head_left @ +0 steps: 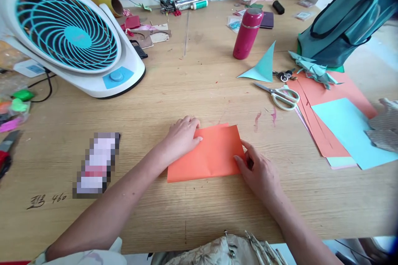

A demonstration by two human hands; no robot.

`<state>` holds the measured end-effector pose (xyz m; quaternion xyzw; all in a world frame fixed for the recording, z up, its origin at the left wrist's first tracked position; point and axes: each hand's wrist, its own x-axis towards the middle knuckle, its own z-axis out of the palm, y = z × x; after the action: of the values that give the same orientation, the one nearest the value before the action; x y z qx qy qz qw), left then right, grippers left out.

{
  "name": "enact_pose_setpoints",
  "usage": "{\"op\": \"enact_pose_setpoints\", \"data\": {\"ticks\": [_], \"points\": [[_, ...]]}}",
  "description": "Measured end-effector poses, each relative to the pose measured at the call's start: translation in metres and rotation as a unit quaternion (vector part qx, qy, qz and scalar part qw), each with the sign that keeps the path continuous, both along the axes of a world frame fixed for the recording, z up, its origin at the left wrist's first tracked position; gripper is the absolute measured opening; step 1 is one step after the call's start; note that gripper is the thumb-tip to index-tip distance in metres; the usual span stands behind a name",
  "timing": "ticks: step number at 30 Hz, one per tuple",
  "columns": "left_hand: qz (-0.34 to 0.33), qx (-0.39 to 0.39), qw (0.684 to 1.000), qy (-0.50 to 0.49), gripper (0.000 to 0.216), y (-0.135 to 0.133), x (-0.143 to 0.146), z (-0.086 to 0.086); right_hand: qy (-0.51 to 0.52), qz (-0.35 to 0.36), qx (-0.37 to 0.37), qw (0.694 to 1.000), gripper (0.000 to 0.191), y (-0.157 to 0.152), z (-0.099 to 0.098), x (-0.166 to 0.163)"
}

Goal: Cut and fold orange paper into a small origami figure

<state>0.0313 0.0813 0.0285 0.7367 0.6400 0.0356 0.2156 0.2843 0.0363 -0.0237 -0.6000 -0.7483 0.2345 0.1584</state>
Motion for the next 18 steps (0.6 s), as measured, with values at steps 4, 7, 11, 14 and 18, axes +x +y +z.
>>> {"op": "enact_pose_setpoints", "data": {"ticks": [4,7,11,14,18], "points": [[0.013,0.002,0.998,-0.063,0.016,-0.006,0.0,-0.004,-0.004,0.006,0.02,1.0,0.045,0.001,-0.001,-0.002],[0.025,-0.012,0.995,-0.098,0.022,-0.012,0.002,-0.007,0.002,0.002,0.023,1.0,0.046,0.001,-0.001,-0.002],[0.031,-0.023,0.993,-0.108,0.024,-0.019,0.007,-0.007,0.058,-0.012,0.024,0.998,0.045,-0.001,-0.001,-0.001],[0.026,-0.032,0.991,-0.126,0.02,-0.02,0.007,-0.007,0.093,-0.026,0.031,0.995,0.043,-0.003,-0.001,-0.001],[0.012,-0.038,0.991,-0.131,0.007,-0.018,0.005,-0.009,0.106,-0.033,0.021,0.994,0.043,-0.002,-0.002,-0.003]]}}
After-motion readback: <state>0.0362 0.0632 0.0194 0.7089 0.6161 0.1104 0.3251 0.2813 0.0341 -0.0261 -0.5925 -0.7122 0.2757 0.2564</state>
